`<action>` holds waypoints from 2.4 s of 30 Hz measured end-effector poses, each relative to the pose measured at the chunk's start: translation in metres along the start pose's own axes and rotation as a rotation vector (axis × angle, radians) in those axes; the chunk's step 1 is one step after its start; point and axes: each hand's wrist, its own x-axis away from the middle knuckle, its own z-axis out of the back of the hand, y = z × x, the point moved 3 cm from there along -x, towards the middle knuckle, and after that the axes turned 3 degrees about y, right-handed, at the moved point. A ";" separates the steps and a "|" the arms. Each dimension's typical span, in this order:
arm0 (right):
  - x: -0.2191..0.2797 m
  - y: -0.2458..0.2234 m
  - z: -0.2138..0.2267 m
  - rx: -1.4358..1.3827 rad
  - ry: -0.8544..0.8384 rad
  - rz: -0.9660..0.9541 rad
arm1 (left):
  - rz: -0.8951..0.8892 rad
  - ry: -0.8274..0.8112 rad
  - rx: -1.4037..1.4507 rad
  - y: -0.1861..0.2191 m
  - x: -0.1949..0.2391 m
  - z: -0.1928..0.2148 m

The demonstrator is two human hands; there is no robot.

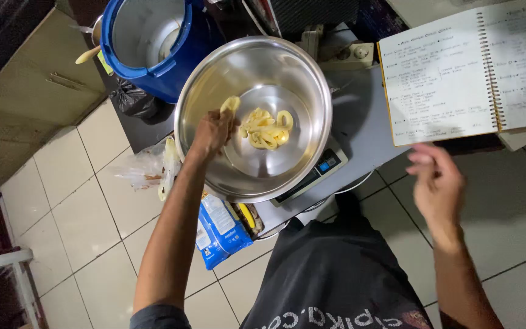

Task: Measure butter into a bowl using a digital scale and prepare a piping bag.

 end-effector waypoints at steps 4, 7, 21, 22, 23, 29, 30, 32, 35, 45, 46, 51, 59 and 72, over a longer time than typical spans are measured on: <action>0.042 0.116 0.028 0.140 0.045 -0.100 | 0.000 -0.039 -0.092 0.020 0.000 -0.005; 0.085 0.224 0.031 0.450 -0.122 -0.505 | 0.068 0.002 -0.208 -0.010 -0.024 -0.010; 0.269 0.461 -0.010 0.241 -0.412 -0.351 | -0.430 0.039 -0.305 -0.024 -0.070 -0.029; 0.267 0.457 -0.007 0.240 -0.409 -0.355 | -0.431 0.034 -0.306 -0.021 -0.071 -0.027; 0.267 0.457 -0.004 0.087 -0.397 -0.582 | -0.488 0.018 -0.615 -0.018 -0.071 -0.028; 0.271 0.470 0.006 -0.270 -0.284 -0.978 | -0.263 0.010 -0.625 0.006 -0.063 -0.026; 0.271 0.471 0.008 -0.289 -0.272 -0.979 | -0.290 -0.048 -0.648 -0.010 -0.075 -0.024; 0.268 0.469 0.007 -0.282 -0.272 -0.986 | -0.129 -0.008 -0.503 0.020 -0.054 -0.030; 0.263 0.465 0.004 -0.266 -0.275 -0.989 | -0.057 0.021 -0.272 0.006 -0.060 -0.031; 0.257 0.468 -0.006 -0.303 -0.291 -0.977 | -0.199 0.072 -0.135 0.023 -0.056 -0.038; 0.257 0.467 -0.006 -0.304 -0.291 -0.978 | -0.199 0.071 -0.136 0.024 -0.056 -0.039; 0.257 0.472 -0.009 -0.292 -0.290 -1.004 | -0.292 0.048 -0.113 -0.027 -0.093 -0.036; 0.257 0.466 -0.011 -0.277 -0.287 -1.008 | -0.488 0.049 -0.645 -0.012 -0.089 -0.036; 0.261 0.465 -0.018 -0.275 -0.260 -1.020 | -0.375 0.101 -0.791 0.075 -0.031 -0.048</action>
